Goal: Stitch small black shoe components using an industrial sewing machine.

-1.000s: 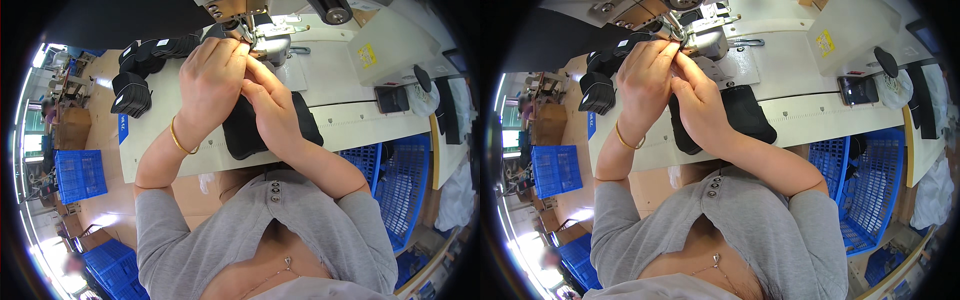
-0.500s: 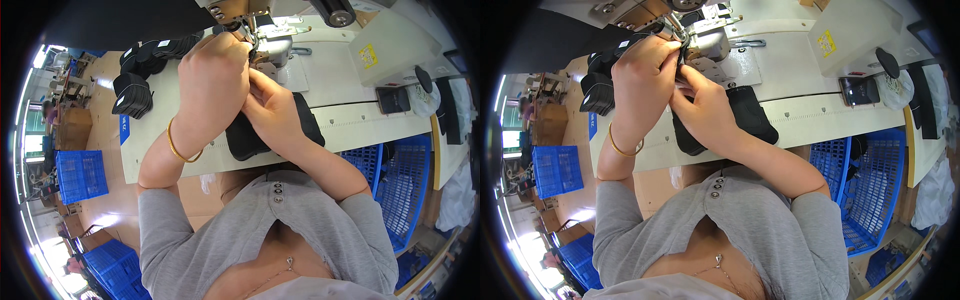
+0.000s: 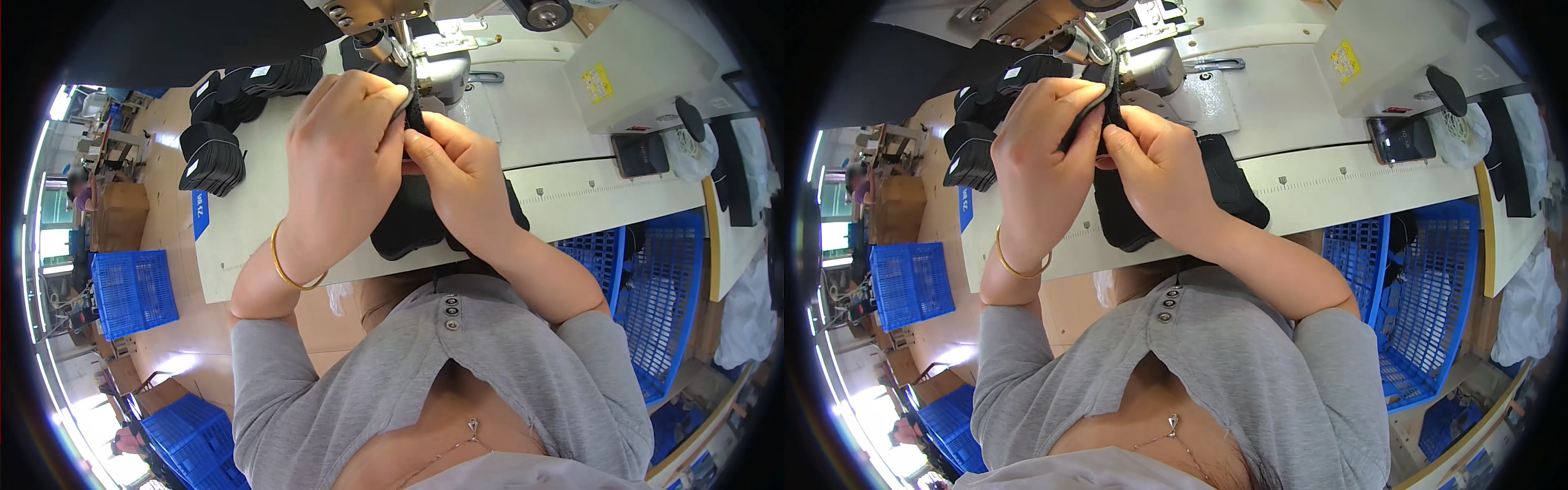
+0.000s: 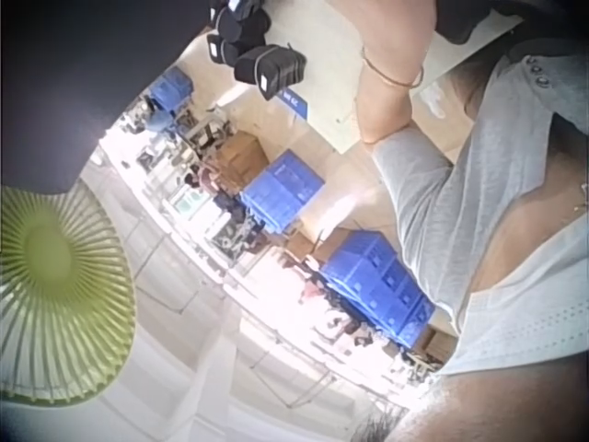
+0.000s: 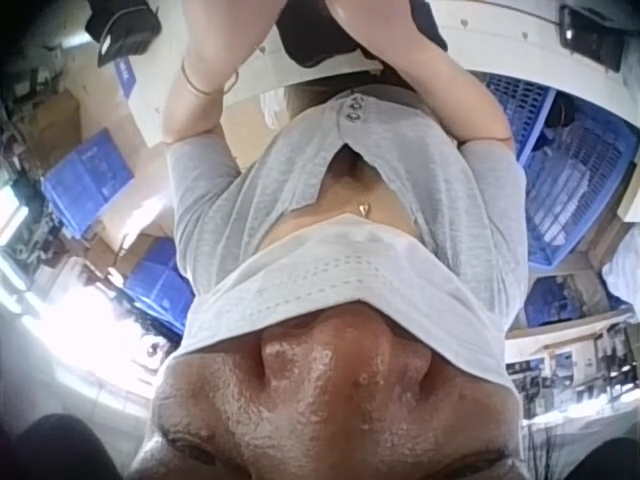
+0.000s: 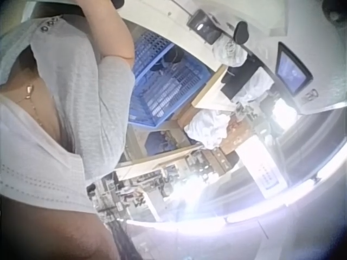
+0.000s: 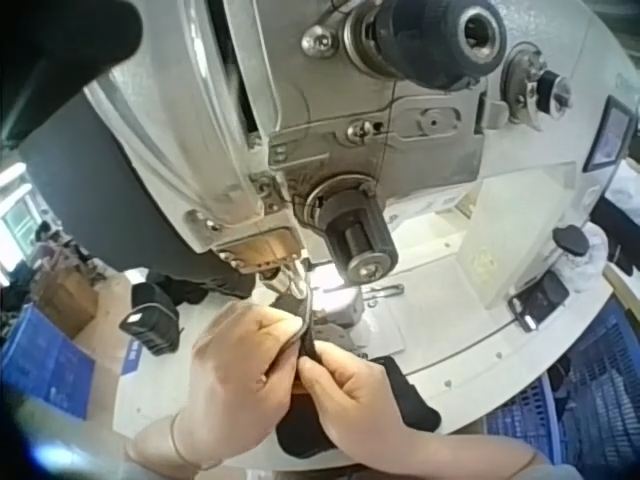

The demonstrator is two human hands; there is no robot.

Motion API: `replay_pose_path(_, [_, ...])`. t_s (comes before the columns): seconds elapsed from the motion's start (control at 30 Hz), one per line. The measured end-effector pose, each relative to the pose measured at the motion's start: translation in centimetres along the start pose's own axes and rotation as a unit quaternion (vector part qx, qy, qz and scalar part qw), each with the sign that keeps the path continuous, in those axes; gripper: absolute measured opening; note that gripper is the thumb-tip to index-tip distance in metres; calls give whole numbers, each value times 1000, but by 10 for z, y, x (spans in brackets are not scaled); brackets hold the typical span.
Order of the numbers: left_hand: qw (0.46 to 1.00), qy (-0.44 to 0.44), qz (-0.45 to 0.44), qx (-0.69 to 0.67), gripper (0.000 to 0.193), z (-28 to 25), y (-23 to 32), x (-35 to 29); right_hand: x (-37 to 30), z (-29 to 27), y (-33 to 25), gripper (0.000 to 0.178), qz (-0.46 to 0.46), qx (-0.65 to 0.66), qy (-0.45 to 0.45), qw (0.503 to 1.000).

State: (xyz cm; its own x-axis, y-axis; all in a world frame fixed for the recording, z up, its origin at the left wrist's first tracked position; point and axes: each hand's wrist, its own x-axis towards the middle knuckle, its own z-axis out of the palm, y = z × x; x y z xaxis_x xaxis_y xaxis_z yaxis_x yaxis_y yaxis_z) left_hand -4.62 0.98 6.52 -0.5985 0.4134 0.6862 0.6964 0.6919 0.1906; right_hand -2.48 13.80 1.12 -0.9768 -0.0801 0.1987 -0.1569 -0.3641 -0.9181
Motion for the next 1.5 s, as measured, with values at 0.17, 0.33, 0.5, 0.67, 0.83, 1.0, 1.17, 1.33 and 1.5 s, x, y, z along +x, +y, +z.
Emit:
replay_pose_path(0.17, [997, 54, 54, -4, 24, 14, 3, -13, -1, -11, -9, 18, 28, 31, -8, 999])
replay_pose_path(0.33, [991, 99, 87, 6, 27, 23, 7, -20, -10, -19, -15, 19, 37, -50, -32, 998])
replay_pose_path(0.5, [989, 106, 96, 35, 31, 25, 7, -23, -12, -17, -16, 20, 39, -2, -34, 999])
replay_pose_path(0.67, [987, 105, 113, 47, 37, 27, 6, -21, -10, -19, -19, 20, 46, -14, -41, 998])
replay_pose_path(0.83, [987, 94, 115, 65, 36, 27, 2, -18, -4, -19, -21, 20, 46, 9, -50, 998])
replay_pose_path(1.0, [985, 94, 123, 75, 34, 28, -1, -13, 3, -19, -21, 21, 60, 54, -48, 996])
replay_pose_path(1.17, [984, 96, 127, 86, 29, 29, -5, -6, 10, -18, -20, 20, 56, 68, -45, 995])
replay_pose_path(1.33, [983, 99, 126, 87, 26, 29, -13, -3, 14, -11, -13, 21, 47, 111, -24, 992])
replay_pose_path(1.5, [987, 94, 114, 60, 28, 26, -14, -7, 11, -12, -9, 24, 40, 120, -38, 991])
